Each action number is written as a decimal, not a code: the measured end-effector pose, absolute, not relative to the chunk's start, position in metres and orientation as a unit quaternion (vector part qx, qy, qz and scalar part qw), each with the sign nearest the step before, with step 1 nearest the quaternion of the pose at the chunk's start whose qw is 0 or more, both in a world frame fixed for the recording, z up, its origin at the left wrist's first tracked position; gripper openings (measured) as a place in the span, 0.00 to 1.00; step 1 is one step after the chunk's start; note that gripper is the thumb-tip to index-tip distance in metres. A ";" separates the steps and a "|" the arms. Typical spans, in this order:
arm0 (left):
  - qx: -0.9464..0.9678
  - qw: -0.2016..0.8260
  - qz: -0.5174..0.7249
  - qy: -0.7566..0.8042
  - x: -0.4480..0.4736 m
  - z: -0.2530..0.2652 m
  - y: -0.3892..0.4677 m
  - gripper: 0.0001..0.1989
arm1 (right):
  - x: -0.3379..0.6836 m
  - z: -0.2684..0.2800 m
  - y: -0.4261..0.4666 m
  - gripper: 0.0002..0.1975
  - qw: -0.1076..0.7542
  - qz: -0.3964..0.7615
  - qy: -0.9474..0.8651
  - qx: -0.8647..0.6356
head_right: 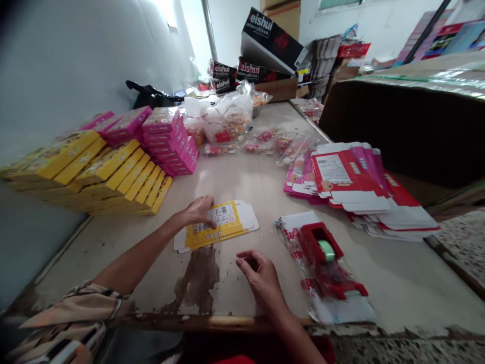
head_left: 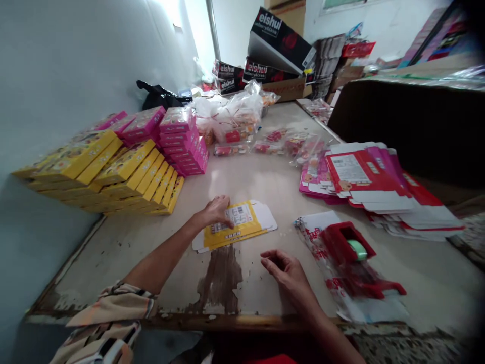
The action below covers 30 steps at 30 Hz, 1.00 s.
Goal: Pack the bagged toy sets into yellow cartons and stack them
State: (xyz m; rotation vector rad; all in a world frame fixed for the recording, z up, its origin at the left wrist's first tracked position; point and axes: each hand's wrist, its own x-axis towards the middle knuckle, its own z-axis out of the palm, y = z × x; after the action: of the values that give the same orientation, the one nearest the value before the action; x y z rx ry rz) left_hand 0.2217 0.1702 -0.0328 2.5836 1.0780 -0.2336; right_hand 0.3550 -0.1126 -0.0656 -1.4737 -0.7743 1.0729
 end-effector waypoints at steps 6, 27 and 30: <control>0.888 0.299 -0.127 0.326 0.229 0.020 0.172 0.26 | 0.377 -0.045 -0.084 0.23 0.610 0.413 -0.314 -0.599; 0.952 0.259 -0.133 0.099 0.203 0.045 -0.012 0.13 | 0.372 -0.026 -0.158 0.25 0.513 0.660 -0.350 -0.423; 0.956 0.225 -0.132 0.137 0.189 0.041 -0.035 0.15 | 0.359 -0.036 -0.167 0.16 0.553 0.614 -0.370 -0.424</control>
State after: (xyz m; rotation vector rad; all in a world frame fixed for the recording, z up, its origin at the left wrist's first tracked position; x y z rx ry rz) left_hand 0.1891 -0.0353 0.0413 2.6357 0.3770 -0.3641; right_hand 0.3589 -0.1665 -0.0359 -1.0027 -0.8747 1.4509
